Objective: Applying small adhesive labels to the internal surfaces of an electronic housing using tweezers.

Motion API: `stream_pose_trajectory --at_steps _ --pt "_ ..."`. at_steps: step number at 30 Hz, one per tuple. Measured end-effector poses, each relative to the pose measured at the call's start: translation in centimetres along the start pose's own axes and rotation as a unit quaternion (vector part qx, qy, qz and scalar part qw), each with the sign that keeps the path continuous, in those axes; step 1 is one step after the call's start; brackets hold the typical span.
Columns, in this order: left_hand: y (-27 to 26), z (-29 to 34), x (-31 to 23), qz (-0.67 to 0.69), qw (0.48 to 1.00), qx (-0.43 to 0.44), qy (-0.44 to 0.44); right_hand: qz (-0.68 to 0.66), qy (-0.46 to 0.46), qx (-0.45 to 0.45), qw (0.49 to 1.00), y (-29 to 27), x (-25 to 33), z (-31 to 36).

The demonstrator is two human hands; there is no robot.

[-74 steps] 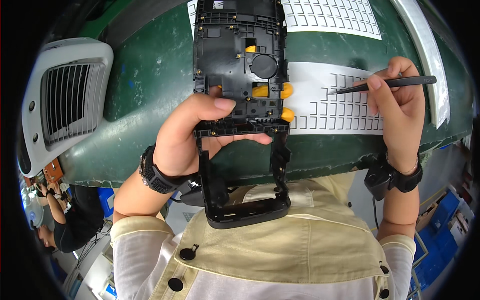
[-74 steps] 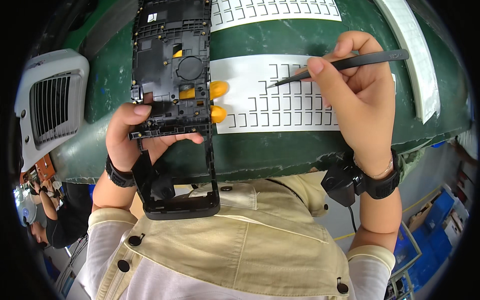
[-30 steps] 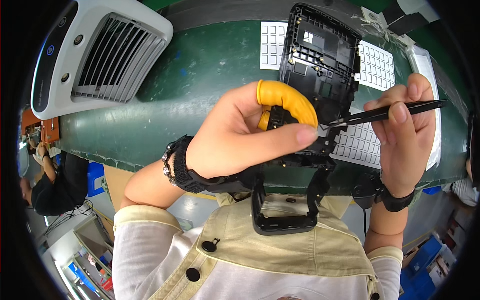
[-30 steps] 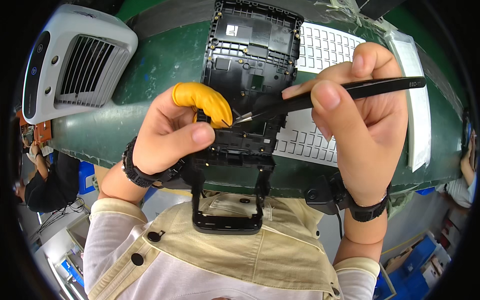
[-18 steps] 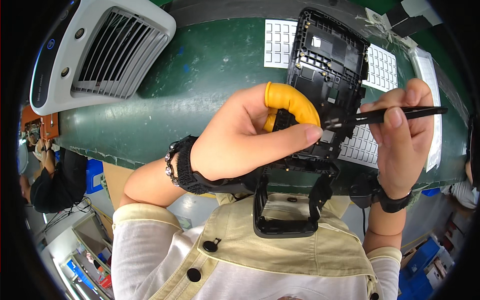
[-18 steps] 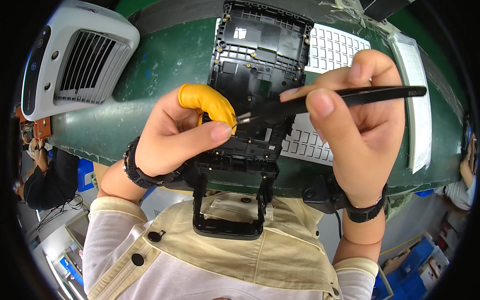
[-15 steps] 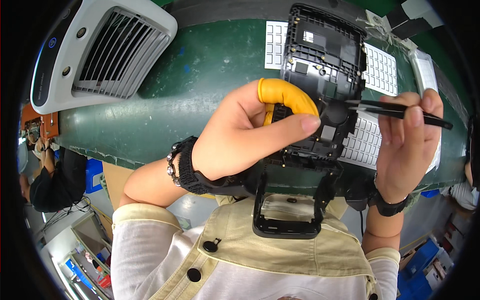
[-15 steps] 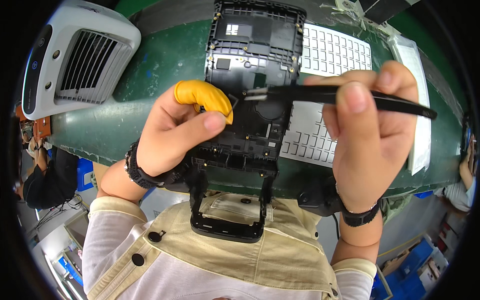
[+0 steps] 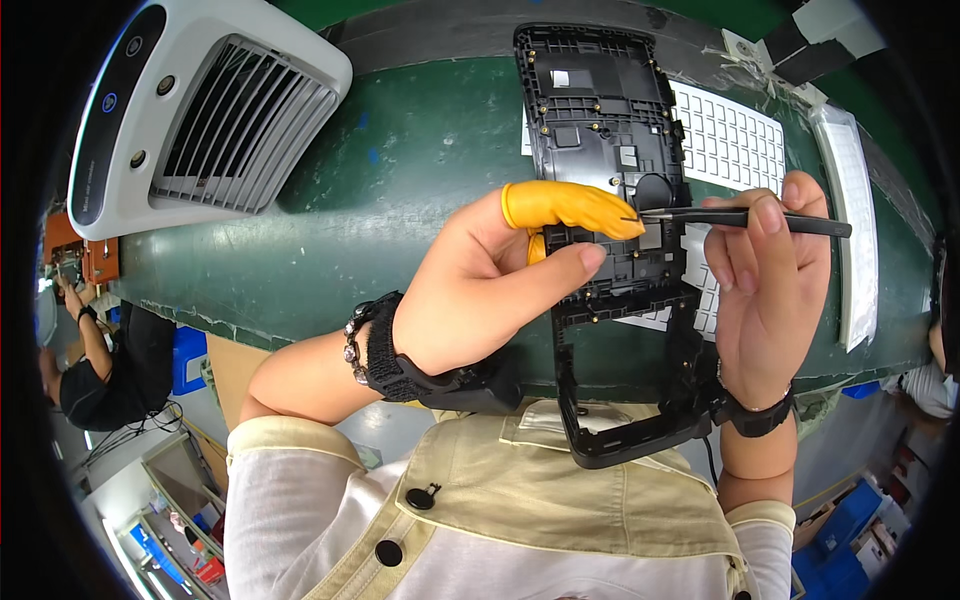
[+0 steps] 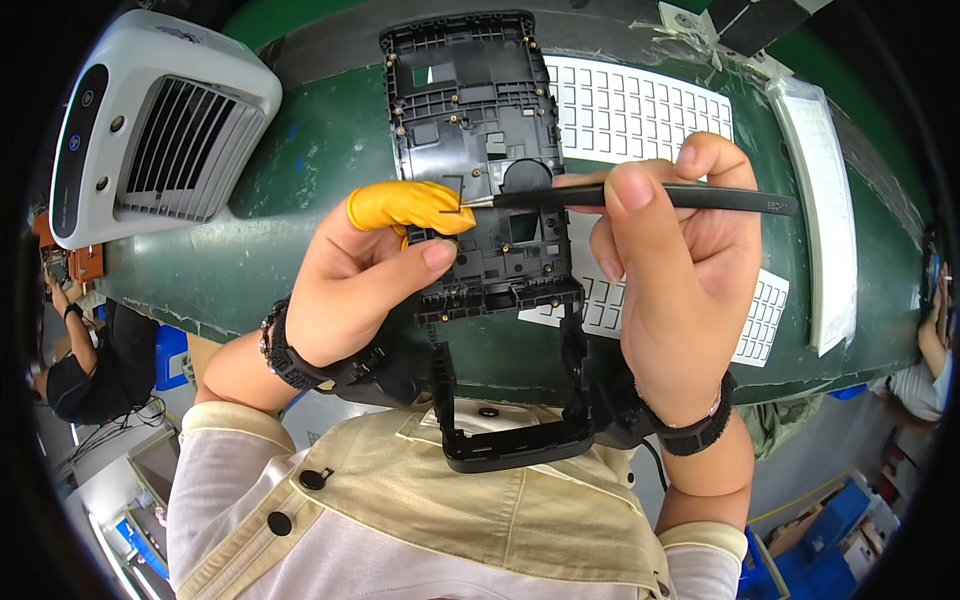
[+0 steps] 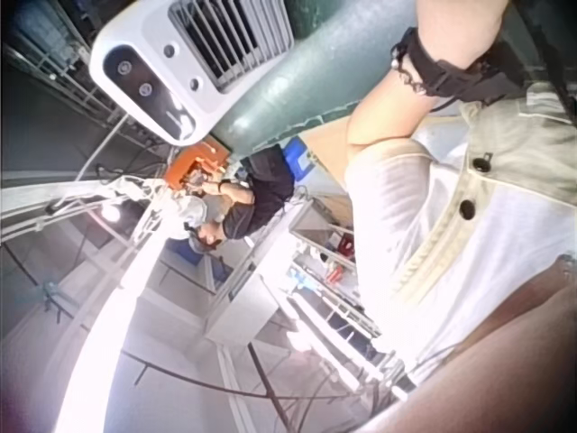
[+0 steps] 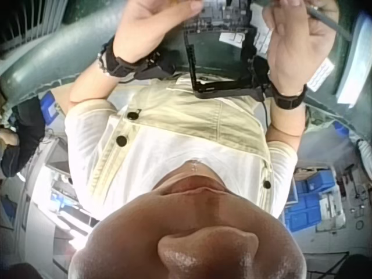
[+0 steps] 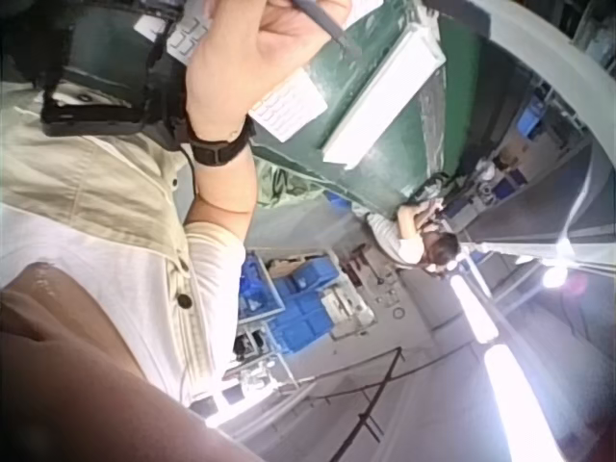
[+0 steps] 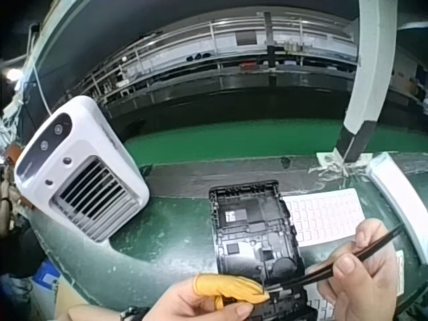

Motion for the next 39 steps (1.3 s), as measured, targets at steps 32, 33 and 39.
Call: stream_pose_trajectory --at_steps 32,33,39 --pt "1.6 0.4 -0.5 0.049 0.987 0.151 0.037 0.07 0.005 0.027 0.997 -1.2 0.2 0.5" --pt "1.6 0.5 -0.7 0.048 0.987 0.148 0.036 0.09 -0.003 0.03 0.995 -1.0 0.2 0.6" --pt "1.2 0.3 0.1 0.073 0.988 0.107 -0.088 0.142 -0.023 0.015 0.989 0.0 0.1 1.3"
Point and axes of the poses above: each hand's wrist, its own z-axis away from the middle knuckle, its own y-axis out of the palm, x = y × z, the point moved 4 cm from there along -z, towards the middle knuckle, and after that the axes turned 8 degrees about -x, right-handed, at the moved point
